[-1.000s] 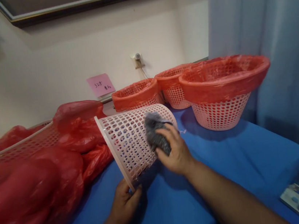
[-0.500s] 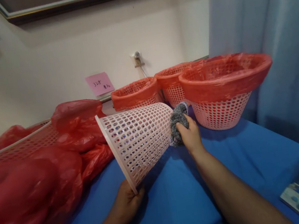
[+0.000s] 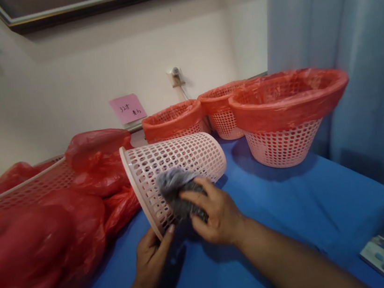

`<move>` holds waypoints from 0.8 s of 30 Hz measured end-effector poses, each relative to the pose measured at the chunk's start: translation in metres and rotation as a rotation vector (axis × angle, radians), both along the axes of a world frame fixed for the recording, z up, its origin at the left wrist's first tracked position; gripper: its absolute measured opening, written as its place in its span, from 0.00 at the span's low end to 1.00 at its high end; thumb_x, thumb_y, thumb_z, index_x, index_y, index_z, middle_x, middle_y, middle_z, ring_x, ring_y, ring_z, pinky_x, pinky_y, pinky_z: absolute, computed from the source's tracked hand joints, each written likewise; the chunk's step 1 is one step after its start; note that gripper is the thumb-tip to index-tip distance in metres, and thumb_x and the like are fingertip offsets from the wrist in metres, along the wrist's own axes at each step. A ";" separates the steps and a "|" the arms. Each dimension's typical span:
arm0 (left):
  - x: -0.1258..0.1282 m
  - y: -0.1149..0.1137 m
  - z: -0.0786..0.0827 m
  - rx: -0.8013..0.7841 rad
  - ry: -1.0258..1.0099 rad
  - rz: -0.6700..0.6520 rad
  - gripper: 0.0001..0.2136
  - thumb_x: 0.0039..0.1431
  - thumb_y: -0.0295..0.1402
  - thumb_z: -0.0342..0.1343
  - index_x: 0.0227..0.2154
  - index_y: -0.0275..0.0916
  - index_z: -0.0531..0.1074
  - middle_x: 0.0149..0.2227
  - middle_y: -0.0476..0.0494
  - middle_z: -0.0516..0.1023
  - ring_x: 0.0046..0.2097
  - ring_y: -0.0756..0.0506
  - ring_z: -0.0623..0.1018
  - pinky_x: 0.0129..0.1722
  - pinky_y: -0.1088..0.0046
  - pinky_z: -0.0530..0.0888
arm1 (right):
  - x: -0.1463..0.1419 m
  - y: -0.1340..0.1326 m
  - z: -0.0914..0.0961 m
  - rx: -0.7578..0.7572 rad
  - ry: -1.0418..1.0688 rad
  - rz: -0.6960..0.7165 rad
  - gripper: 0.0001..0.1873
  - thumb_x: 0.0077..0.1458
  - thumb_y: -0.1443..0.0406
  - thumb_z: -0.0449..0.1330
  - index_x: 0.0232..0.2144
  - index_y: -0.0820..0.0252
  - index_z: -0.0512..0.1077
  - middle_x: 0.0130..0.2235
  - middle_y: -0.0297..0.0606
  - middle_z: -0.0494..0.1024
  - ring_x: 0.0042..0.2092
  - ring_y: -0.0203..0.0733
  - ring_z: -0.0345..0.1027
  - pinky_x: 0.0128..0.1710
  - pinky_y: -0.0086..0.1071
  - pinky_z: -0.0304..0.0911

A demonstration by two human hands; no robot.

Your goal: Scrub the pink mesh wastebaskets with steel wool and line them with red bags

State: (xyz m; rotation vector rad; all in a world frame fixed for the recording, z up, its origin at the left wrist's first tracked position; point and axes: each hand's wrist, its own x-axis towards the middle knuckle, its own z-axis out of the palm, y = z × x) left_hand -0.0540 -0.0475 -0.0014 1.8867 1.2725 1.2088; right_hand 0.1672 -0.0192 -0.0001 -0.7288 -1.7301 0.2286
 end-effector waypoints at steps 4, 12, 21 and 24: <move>-0.003 0.000 0.000 0.047 0.064 -0.016 0.15 0.63 0.32 0.56 0.50 0.37 0.80 0.50 0.38 0.84 0.52 0.37 0.82 0.57 0.57 0.76 | 0.022 0.041 -0.013 -0.338 0.394 -0.443 0.28 0.55 0.59 0.59 0.58 0.58 0.71 0.58 0.49 0.69 0.60 0.55 0.66 0.64 0.54 0.61; 0.001 0.002 -0.001 0.114 0.203 -0.096 0.19 0.55 0.26 0.54 0.49 0.38 0.80 0.48 0.39 0.84 0.52 0.36 0.81 0.55 0.57 0.77 | 0.020 0.031 -0.010 -0.195 0.221 -0.278 0.29 0.57 0.61 0.59 0.62 0.54 0.68 0.65 0.47 0.64 0.65 0.55 0.62 0.65 0.52 0.60; -0.002 0.005 0.002 0.037 0.288 -0.165 0.14 0.66 0.35 0.51 0.43 0.37 0.81 0.40 0.41 0.85 0.44 0.39 0.83 0.48 0.61 0.80 | -0.007 -0.008 -0.003 0.140 -0.056 0.081 0.31 0.53 0.68 0.59 0.60 0.51 0.70 0.64 0.44 0.63 0.60 0.50 0.67 0.57 0.44 0.70; -0.002 0.007 0.006 0.037 0.301 -0.171 0.16 0.69 0.35 0.49 0.52 0.40 0.78 0.52 0.41 0.83 0.56 0.38 0.80 0.60 0.57 0.74 | 0.015 0.024 -0.007 -0.173 0.278 -0.293 0.27 0.54 0.65 0.59 0.58 0.54 0.72 0.61 0.46 0.67 0.63 0.54 0.64 0.65 0.52 0.60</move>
